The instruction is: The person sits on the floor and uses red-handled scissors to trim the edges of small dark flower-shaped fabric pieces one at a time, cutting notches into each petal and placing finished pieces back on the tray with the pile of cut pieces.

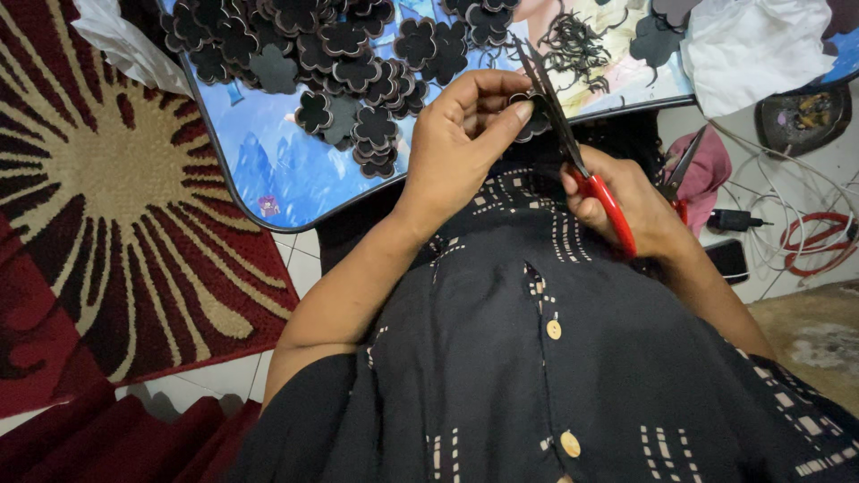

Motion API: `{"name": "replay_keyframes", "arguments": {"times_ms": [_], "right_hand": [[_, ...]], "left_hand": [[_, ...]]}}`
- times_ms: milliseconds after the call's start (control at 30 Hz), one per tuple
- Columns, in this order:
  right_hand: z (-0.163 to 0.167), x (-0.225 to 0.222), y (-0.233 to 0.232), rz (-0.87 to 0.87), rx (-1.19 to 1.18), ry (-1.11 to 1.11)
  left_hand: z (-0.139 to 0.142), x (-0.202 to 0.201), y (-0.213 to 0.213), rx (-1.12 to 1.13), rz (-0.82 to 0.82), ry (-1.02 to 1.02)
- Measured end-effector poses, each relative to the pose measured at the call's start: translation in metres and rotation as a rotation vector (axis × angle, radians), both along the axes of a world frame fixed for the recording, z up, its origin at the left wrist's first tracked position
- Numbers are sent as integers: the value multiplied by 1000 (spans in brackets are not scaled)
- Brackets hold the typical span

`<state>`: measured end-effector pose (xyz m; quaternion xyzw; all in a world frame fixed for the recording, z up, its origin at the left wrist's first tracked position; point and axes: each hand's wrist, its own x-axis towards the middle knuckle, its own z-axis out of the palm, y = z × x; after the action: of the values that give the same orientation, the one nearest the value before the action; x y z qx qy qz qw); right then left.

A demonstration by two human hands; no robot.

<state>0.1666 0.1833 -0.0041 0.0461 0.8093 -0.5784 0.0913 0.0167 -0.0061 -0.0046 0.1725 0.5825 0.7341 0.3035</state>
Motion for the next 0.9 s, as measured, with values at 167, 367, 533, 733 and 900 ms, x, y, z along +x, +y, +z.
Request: {"name": "replay_keyframes", "arguments": {"times_ms": [167, 367, 533, 733, 900], "right_hand": [[2, 0, 2, 8, 2, -3], [2, 1, 4, 23, 24, 8], [0, 3, 6, 16, 37, -5], [-3, 7, 2, -129, -217, -43], [-11, 6, 2, -233, -312, -78]], "left_hand": [[2, -1, -1, 3, 7, 34], [3, -1, -1, -57, 36, 48], [2, -4, -1, -7, 33, 79], [3, -6, -1, -20, 30, 44], [1, -8, -2, 92, 10, -52]]}}
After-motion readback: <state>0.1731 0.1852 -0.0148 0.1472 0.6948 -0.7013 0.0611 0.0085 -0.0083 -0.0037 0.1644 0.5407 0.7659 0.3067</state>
